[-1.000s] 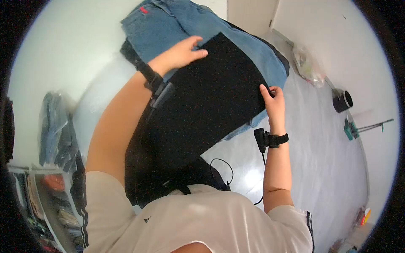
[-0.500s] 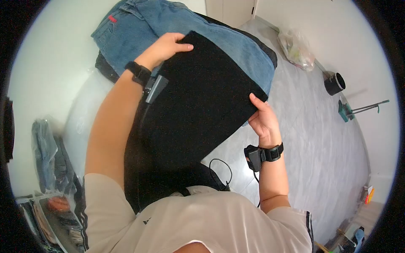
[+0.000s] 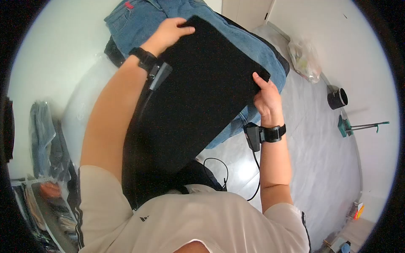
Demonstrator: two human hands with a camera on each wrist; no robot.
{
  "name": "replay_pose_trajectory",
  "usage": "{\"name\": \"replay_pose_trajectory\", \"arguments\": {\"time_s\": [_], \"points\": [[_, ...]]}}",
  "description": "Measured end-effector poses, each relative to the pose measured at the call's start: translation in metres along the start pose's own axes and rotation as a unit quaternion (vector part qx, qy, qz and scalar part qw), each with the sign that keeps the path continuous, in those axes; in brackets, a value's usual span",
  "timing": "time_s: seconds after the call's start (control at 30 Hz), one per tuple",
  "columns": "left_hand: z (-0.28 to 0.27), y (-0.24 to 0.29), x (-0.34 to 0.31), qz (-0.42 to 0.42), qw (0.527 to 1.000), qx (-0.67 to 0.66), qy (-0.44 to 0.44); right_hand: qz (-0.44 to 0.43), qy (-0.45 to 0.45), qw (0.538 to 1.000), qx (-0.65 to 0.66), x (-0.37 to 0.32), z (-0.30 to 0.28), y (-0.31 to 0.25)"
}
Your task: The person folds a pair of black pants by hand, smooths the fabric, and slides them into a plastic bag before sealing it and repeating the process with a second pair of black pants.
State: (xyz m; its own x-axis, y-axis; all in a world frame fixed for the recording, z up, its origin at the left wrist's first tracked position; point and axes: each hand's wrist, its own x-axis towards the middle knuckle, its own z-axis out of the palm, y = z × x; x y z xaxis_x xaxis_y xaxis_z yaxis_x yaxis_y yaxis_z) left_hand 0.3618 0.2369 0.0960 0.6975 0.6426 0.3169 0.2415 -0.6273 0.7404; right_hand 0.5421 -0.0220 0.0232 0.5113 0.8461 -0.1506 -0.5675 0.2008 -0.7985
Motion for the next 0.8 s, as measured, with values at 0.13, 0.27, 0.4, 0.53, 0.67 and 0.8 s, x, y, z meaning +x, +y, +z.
{"name": "replay_pose_trajectory", "arguments": {"time_s": [0.13,0.27,0.4,0.53,0.67,0.8], "points": [[0.002,-0.008,-0.008,-0.049,0.997,0.052,-0.032,0.024,0.024,0.999,-0.024,-0.009,0.004,-0.003],[-0.008,-0.011,-0.002,-0.006,0.994,0.103,-0.039,0.031,0.020,0.999,-0.022,-0.013,0.000,0.000],[-0.022,0.014,-0.018,-0.056,0.995,0.040,-0.076,0.001,0.043,0.999,-0.022,-0.029,0.016,0.001],[-0.039,0.028,-0.048,-0.056,0.995,-0.047,-0.061,-0.151,0.054,0.975,-0.152,-0.067,0.044,0.002],[-0.074,0.033,-0.093,-0.053,0.991,-0.105,-0.063,-0.251,0.033,0.873,-0.417,-0.118,0.076,0.009],[-0.109,0.031,-0.138,-0.094,0.982,-0.141,-0.083,-0.350,-0.182,0.784,-0.479,-0.148,0.098,0.032]]}}
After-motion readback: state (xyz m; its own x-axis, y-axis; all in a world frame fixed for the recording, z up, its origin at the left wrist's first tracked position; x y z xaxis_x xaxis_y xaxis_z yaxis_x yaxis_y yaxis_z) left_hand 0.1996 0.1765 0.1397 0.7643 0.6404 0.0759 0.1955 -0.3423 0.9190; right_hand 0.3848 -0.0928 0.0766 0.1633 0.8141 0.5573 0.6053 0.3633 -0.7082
